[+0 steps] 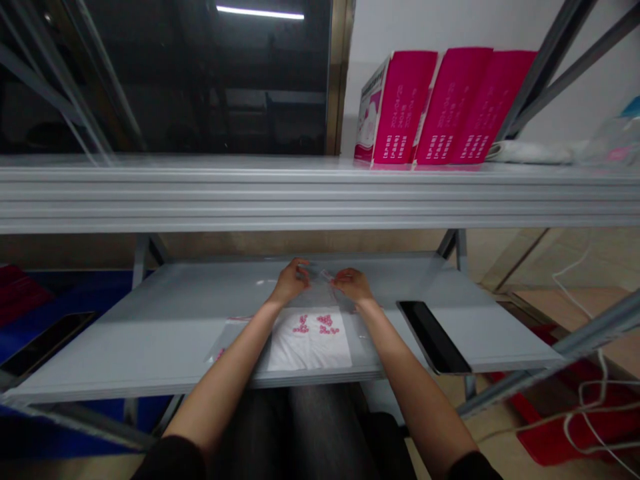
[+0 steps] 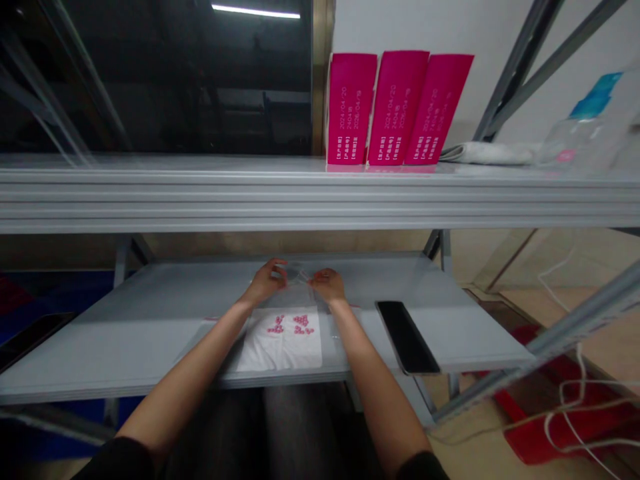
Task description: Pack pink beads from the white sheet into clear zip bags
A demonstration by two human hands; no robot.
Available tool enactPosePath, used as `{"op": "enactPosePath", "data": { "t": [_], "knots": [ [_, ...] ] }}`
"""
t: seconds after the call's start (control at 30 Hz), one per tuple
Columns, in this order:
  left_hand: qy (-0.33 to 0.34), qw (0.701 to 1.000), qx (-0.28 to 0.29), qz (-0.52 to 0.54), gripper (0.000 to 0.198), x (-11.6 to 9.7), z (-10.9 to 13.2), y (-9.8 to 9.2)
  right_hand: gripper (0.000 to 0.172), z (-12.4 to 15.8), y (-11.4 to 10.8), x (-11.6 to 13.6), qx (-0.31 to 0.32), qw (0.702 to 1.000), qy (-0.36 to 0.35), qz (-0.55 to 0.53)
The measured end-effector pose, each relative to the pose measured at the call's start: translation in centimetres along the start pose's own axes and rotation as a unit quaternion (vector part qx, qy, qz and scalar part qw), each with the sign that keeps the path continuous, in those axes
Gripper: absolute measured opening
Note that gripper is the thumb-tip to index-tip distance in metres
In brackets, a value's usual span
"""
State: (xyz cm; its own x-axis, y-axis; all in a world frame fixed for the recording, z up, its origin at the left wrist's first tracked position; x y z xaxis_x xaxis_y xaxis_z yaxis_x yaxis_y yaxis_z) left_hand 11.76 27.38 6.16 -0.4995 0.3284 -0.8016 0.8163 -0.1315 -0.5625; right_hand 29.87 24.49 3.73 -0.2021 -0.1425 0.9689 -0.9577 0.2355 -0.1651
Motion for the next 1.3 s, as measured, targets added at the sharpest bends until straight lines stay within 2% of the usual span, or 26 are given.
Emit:
{"op": "enactPosePath", "data": {
  "t": [0.17,0.27,0.37,0.47,0.5,0.57,0.63,0.67,0.7,0.77,0.83,0.9,0.97,1.1,1.2,1.27,1.3],
  "knots": [
    [0.037,0.995,-0.031,-0.082,0.03,0.3,-1.9,0.7,0.024,-0.5,0.5,-0.4,0.042,0.994,0.051,0.082],
    [0.068,0.989,-0.048,-0.125,0.03,-0.3,-2.3,0.6,0.022,-0.4,0.5,0.4,0.039,0.989,0.034,0.137],
    [0.093,0.979,-0.087,-0.158,0.028,-1.5,-1.3,-1.1,0.021,0.5,0.3,1.8,0.028,0.982,-0.01,0.187],
    [0.107,0.968,-0.139,-0.18,0.02,-2.4,2.3,-4.4,0.016,3.0,0.9,3.5,0.026,0.973,-0.065,0.218],
    [0.107,0.964,-0.158,-0.187,0.019,-2.4,4.1,-5.6,0.022,4.4,1.7,4.1,0.035,0.971,-0.086,0.222],
    [0.098,0.954,-0.196,-0.204,0.025,-2.0,8.3,-7.7,0.034,7.7,4.2,5.1,0.083,0.963,-0.132,0.219],
    [0.072,0.944,-0.229,-0.226,0.026,-0.7,12.6,-9.0,0.038,11.3,7.6,5.9,0.162,0.949,-0.178,0.205],
    [0.055,0.939,-0.243,-0.239,0.026,0.2,14.5,-9.3,0.04,13.1,9.4,6.2,0.209,0.934,-0.211,0.197],
    [0.036,0.933,-0.255,-0.252,0.027,1.2,16.2,-9.3,0.043,14.8,11.2,6.6,0.262,0.906,-0.263,0.204],
    [-0.001,0.921,-0.275,-0.277,0.033,3.3,18.9,-9.0,0.045,16.9,13.5,6.5,0.299,0.881,-0.286,0.227],
    [-0.022,0.914,-0.277,-0.295,0.031,5.0,20.5,-8.2,0.043,17.7,14.5,6.3,0.308,0.876,-0.28,0.244],
    [-0.028,0.911,-0.275,-0.305,0.024,6.1,21.2,-7.6,0.039,17.9,14.4,6.1,0.295,0.887,-0.268,0.235],
    [-0.026,0.908,-0.283,-0.308,0.021,6.5,21.5,-7.4,0.037,18.0,13.3,6.1,0.262,0.907,-0.262,0.2],
    [-0.017,0.89,-0.342,-0.301,0.024,5.5,21.8,-7.7,0.027,18.7,9.9,6.2,0.176,0.956,-0.225,0.064],
    [0.016,0.874,-0.402,-0.274,0.019,3.4,22.6,-7.2,0.021,18.9,7.5,5.1,0.124,0.984,-0.101,-0.081],
    [0.066,0.874,-0.408,-0.257,0.014,1.7,23.4,-6.0,0.032,18.8,6.5,4.0,0.115,0.976,0.006,-0.185],
    [0.092,0.881,-0.392,-0.249,0.015,0.9,23.7,-5.1,0.038,18.8,6.2,3.5,0.117,0.965,0.046,-0.229]
  ]
}}
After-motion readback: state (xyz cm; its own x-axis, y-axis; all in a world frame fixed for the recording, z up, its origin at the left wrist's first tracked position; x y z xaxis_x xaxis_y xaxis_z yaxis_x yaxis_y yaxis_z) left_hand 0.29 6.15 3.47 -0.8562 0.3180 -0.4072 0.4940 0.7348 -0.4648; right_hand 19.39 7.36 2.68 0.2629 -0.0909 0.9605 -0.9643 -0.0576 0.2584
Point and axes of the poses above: each hand's wrist, its own z-axis away from the middle knuckle, its own y-axis out of the palm, x = y × z, the point moved 4 cm from there along -z, towards the middle knuckle, and after that the axes turned 9 degrees about -z, right-handed, at the moved point
